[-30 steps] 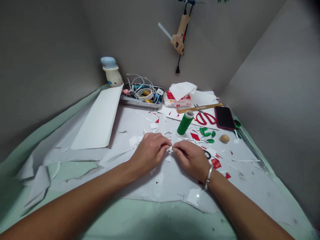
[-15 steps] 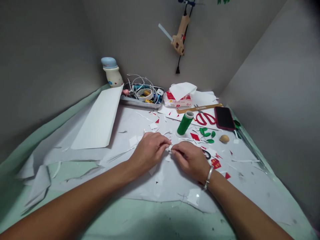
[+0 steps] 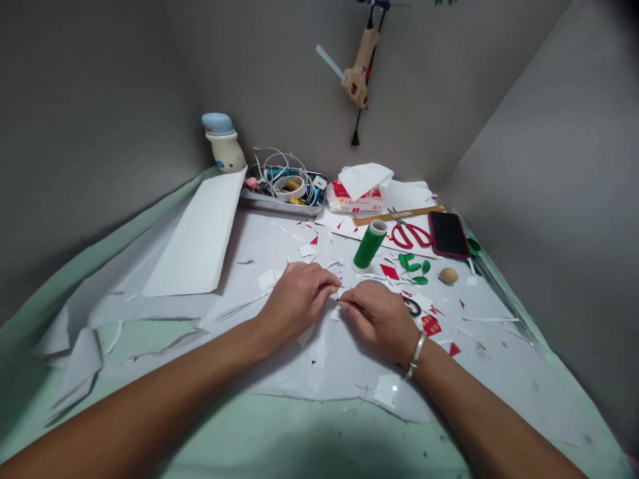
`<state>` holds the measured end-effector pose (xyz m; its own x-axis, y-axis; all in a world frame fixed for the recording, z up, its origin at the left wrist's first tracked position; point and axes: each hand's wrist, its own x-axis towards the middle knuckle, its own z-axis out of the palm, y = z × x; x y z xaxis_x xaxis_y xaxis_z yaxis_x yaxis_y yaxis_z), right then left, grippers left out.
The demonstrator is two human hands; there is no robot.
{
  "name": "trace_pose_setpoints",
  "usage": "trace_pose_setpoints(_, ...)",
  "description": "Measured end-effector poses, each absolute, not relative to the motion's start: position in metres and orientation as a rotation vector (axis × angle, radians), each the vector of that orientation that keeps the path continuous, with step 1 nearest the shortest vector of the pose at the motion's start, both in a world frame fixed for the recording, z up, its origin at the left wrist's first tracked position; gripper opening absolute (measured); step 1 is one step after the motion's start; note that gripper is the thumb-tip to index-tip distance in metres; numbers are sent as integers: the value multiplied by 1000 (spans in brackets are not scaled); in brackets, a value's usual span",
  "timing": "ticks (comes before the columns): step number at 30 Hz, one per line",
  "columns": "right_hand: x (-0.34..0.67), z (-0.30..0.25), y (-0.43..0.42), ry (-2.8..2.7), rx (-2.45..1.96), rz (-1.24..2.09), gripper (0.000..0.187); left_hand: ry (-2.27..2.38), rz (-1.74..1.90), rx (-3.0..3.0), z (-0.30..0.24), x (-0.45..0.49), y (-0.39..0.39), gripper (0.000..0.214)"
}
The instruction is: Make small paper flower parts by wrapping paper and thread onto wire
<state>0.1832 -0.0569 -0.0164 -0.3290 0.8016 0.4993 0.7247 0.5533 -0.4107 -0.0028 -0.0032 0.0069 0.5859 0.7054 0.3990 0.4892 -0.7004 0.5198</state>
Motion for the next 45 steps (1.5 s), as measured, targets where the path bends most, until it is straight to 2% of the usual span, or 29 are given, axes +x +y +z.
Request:
trace_pose_setpoints(6,187,-16,-54,-2028,-1219,129,14,843,697,2547,4,0,-7,17)
trace_pose_setpoints(10,190,-17,-51,-1962,-1309,205,13,892,771,2478,10,0,-7,14)
trace_pose_setpoints(16,185,-14,-57,-2139,-1147,122,14,945,759,2522,7,-2,-5,15)
trace_pose_setpoints(22,191,-16,-51,-1922,-1277,192,13,833,725,2499,7,0,-9,15)
trace_pose_setpoints(27,187,-15,-55,-2106,-1225,141,14,986,828,2434,9,-2,-5,14)
trace_pose_setpoints(30,185,-13,-58,-2150,-1145,79,15,936,757,2523,5,-2,-5,15)
trace_pose_setpoints(34,189,-15,-54,-1962,-1221,175,14,833,658,2568,3,0,-8,16)
trace_pose_setpoints(38,191,-18,-51,-1938,-1307,249,12,875,766,2472,7,0,-7,13)
trace_pose_setpoints(45,184,-13,-58,-2142,-1156,67,15,927,778,2494,5,-1,-5,16)
